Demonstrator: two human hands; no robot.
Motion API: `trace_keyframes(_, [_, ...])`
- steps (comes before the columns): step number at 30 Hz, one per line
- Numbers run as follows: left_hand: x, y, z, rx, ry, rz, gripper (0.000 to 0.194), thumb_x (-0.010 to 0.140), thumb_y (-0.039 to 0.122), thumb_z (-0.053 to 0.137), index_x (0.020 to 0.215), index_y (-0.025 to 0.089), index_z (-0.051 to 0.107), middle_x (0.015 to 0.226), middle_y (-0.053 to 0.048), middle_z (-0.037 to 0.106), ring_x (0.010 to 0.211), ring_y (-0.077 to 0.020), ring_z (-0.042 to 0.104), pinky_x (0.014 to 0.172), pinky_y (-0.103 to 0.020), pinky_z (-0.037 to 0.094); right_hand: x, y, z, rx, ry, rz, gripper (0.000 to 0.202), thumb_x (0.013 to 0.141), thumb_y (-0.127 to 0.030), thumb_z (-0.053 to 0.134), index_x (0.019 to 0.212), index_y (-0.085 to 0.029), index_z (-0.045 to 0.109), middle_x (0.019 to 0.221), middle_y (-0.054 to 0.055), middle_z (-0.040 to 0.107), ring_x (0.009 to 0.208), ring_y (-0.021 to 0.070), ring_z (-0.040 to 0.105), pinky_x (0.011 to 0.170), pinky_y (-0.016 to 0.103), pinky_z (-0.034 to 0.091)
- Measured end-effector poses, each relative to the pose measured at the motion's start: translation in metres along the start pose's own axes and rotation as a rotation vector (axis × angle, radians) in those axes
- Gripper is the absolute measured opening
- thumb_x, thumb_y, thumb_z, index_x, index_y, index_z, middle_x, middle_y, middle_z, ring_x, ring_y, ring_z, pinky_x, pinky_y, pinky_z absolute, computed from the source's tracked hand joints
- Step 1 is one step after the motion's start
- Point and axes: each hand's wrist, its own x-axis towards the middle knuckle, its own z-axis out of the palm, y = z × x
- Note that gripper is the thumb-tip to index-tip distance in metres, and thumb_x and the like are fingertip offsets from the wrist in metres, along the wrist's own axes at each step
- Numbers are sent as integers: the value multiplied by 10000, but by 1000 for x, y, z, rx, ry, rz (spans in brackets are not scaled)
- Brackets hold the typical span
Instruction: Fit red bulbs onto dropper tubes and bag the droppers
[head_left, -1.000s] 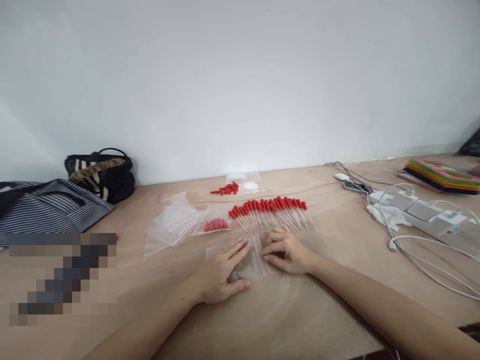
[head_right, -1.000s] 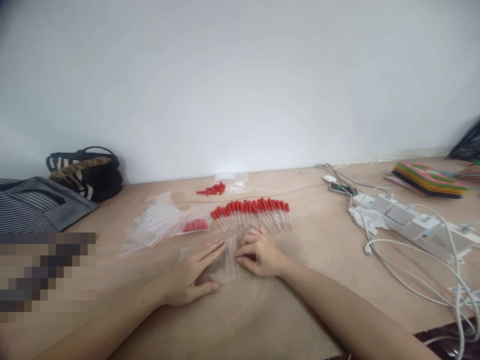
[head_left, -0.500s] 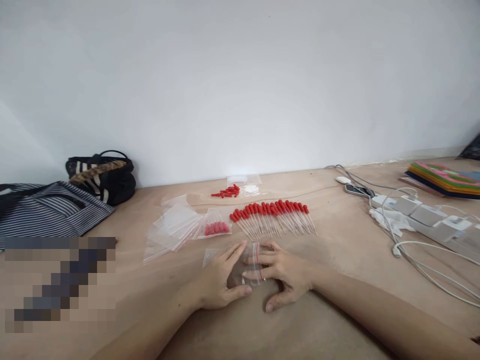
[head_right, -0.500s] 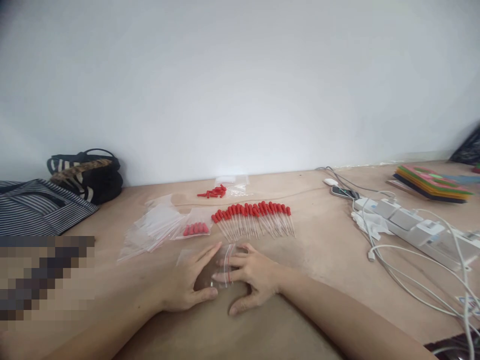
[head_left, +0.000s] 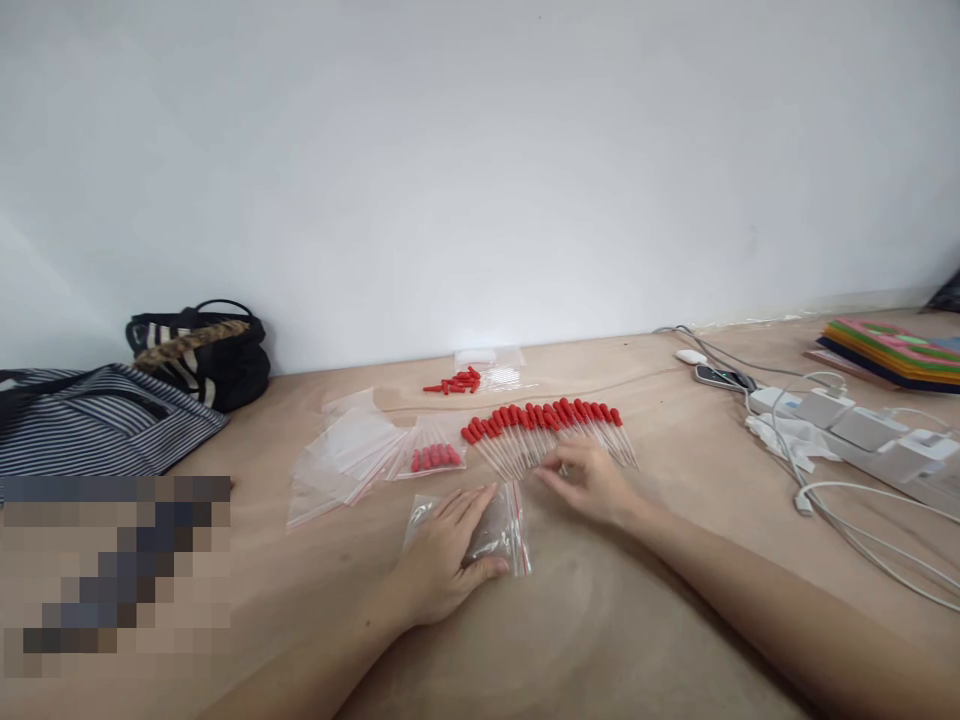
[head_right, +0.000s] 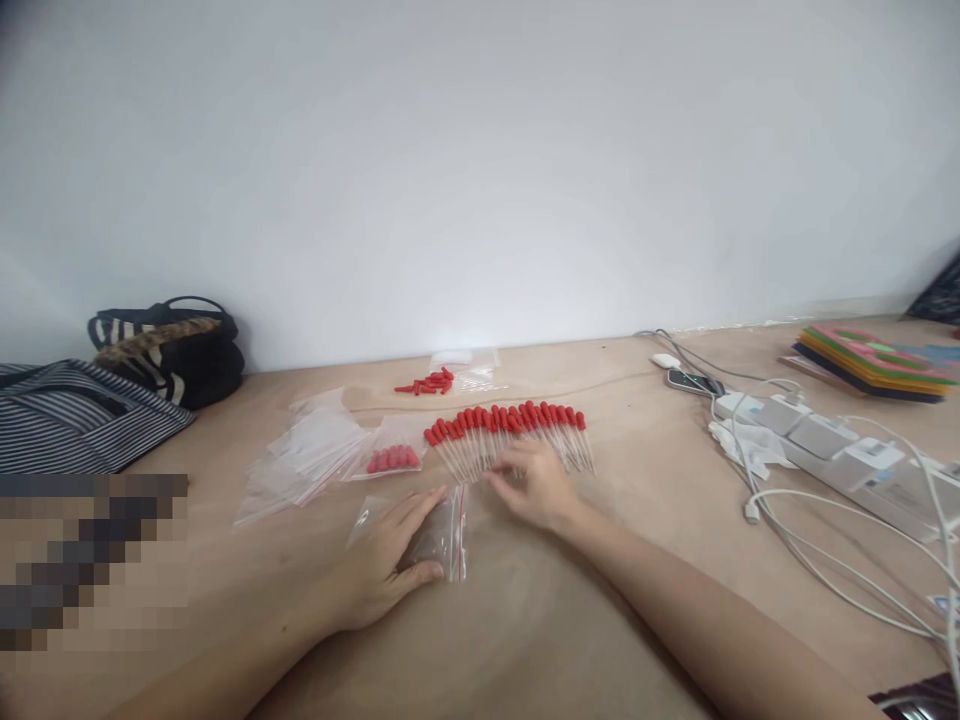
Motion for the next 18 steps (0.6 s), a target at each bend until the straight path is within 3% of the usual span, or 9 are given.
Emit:
trace_keyframes(3, [1,1,0,-8,13,-5,664,776,504,490,1330,207,278,1293,-109,450,1174,-286,398,954,-463,344,22,15,-3,-136,109,292,65,735,-217,522,704,-175,560,708,29,628,685,152,561,622,256,384])
trace_keyframes(7, [1,0,1,-32,13,-4,672,767,483,517,1330,207,275,1297,-110,444,1175,-287,394,954,-474,339,46,20,4,-303,21,539,209,707,-241,542,894,-148,526,791,81,638,773,208,585,592,266,375])
trace_keyframes(11, [1,0,1,-43,-14,-35,672,765,487,516,1323,188,290,1310,-117,429,1192,-292,371,965,-486,321,58,13,13,-384,-125,651,300,695,-218,542,971,-111,491,893,137,626,837,250,587,590,275,375])
trace_keyframes(18, [1,2,-1,-45,-42,-64,663,766,492,510,1318,190,300,1322,-113,417,1207,-280,355,989,-481,288,70,9,14,-380,-159,724,324,656,-123,539,976,-85,507,935,162,617,862,250,592,610,265,396])
